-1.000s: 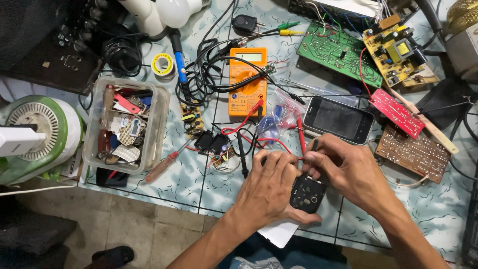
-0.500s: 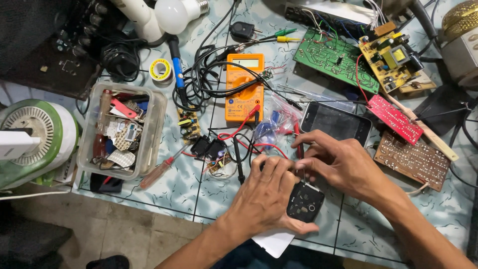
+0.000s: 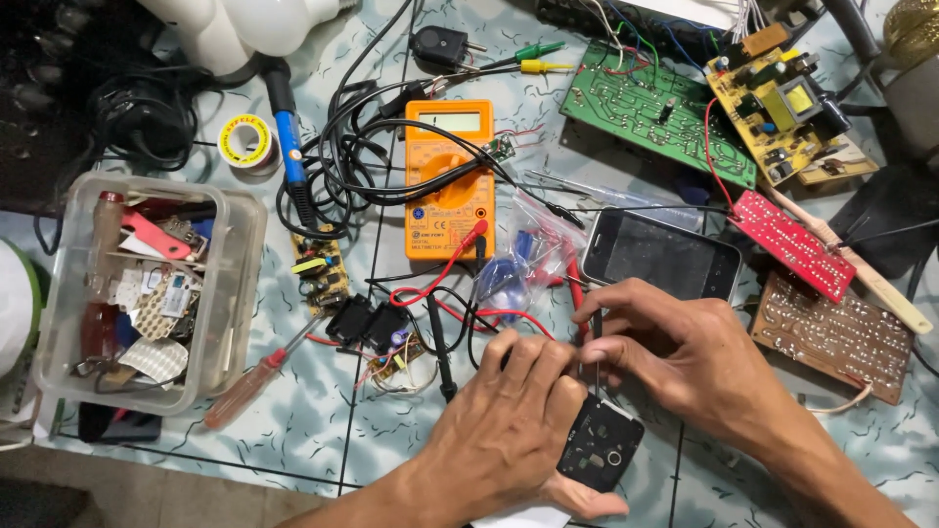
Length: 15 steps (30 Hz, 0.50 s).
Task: Assembling a mobile phone by inserting the battery and snapping on the back cover.
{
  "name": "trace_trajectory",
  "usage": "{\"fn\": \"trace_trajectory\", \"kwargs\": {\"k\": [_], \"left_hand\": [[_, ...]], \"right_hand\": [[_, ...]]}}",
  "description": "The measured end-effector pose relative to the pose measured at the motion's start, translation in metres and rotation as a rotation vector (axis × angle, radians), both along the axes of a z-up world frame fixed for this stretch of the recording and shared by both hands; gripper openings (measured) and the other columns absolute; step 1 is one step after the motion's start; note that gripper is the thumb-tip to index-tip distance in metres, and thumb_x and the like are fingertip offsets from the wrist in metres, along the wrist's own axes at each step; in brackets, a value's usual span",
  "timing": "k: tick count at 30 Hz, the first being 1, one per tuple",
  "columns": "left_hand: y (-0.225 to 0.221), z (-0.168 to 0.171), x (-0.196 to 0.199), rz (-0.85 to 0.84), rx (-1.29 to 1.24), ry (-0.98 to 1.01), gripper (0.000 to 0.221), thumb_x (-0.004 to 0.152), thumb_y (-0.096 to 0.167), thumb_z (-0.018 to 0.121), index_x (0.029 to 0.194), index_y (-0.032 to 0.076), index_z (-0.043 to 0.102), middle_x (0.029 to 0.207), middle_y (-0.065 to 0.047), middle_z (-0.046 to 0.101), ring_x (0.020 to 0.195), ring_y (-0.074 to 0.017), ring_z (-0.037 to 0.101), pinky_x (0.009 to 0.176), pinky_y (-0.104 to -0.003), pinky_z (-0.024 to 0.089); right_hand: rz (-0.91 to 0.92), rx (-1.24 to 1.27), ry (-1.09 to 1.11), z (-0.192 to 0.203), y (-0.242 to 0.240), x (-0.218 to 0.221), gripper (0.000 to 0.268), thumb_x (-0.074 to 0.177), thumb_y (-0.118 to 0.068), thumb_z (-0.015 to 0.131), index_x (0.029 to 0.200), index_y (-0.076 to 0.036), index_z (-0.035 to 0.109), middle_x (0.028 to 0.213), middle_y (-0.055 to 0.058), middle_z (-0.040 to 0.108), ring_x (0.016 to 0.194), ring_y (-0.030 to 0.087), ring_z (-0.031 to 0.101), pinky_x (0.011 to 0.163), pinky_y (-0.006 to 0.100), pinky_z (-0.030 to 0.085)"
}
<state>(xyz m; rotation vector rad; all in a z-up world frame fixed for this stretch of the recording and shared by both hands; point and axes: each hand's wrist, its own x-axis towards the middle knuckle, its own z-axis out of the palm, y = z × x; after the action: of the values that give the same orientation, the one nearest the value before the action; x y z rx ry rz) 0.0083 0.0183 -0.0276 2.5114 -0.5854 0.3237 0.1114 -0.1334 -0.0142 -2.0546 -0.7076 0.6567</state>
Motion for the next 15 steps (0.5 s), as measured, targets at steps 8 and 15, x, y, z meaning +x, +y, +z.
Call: {"fn": "trace_trajectory", "kwargs": {"k": [8, 15], "left_hand": [[-0.0001, -0.0075, 0.0012, -0.002, 0.003, -0.072, 0.072, 0.071, 0.066, 0.039, 0.084, -0.004, 0.046, 0.096, -0.022, 0.047, 0.09, -0.0356, 0.045, 0.089, -0.047, 0.034], [-0.0014, -0.0065, -0.0009, -0.016, 0.007, -0.028, 0.076, 0.07, 0.067, 0.04, 0.091, -0.006, 0.047, 0.098, -0.021, 0.046, 0.096, -0.0362, 0.045, 0.093, -0.05, 0.031]], "right_hand": [[0.019, 0.031, -0.04, 0.0012, 0.001, 0.0014, 0.019, 0.077, -0.027, 0.061, 0.091, -0.014, 0.064, 0.067, -0.005, 0.066, 0.05, 0.002, 0.059, 0.049, 0.016, 0.045], [0.005, 0.028, 0.047, -0.0002, -0.0008, 0.0005, 0.024, 0.074, -0.014, 0.063, 0.098, -0.015, 0.064, 0.063, -0.004, 0.073, 0.05, 0.003, 0.063, 0.055, 0.015, 0.05]]}}
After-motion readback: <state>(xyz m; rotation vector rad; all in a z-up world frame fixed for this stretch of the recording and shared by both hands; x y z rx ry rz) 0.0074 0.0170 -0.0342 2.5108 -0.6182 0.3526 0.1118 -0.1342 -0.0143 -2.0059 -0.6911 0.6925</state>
